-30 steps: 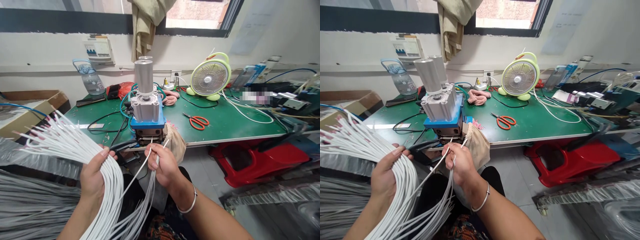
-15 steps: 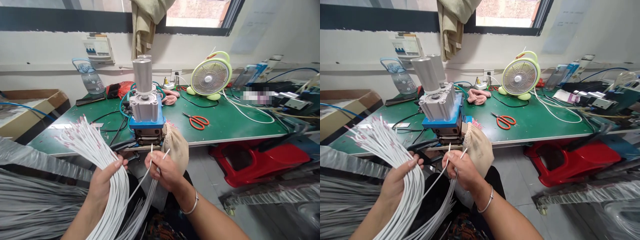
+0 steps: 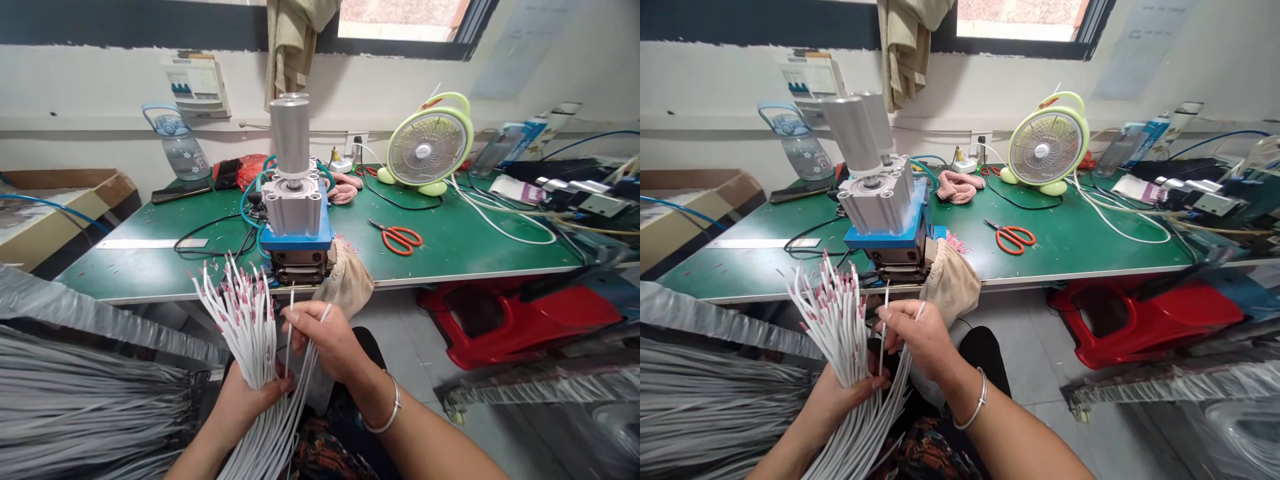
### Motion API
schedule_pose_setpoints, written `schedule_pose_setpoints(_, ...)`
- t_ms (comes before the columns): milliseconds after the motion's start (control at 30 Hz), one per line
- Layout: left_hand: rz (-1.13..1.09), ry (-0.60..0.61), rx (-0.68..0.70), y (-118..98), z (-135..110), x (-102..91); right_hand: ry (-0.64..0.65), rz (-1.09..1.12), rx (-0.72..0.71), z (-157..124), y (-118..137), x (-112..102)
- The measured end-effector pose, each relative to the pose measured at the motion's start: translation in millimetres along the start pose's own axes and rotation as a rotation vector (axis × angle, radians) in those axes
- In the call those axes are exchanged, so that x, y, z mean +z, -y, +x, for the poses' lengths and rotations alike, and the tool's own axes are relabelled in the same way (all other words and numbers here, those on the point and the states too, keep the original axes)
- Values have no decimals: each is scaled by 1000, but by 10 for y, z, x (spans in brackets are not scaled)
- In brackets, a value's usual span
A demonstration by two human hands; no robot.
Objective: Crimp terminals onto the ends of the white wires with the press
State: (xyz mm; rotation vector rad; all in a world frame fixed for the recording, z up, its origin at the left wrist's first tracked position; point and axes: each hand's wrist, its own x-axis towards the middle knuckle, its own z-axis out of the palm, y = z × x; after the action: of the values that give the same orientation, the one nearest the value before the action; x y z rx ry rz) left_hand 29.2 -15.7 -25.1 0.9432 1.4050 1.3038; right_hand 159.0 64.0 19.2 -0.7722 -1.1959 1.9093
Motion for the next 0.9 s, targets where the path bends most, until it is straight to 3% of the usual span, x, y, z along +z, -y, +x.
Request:
schedule_pose_setpoints(233,-378,-208,-79,-227,3,-159,-192,289,59,144,152,43)
schedule_pose_setpoints(333,-461,-221,-47,-295,35,-227,-213,352,67,195,225,54)
schedule_pose_setpoints(467,-559,-213,-103,-263,77,-273,-210,317,48,224,217,39)
schedule_pose_setpoints(700,-440,-219,-205,-232,63,-200,-202,8,-85,132,60,-65)
schedule_pose_setpoints(900,-300,-87,-79,-234,63,-85,-138,-109,-69,47,33,-90)
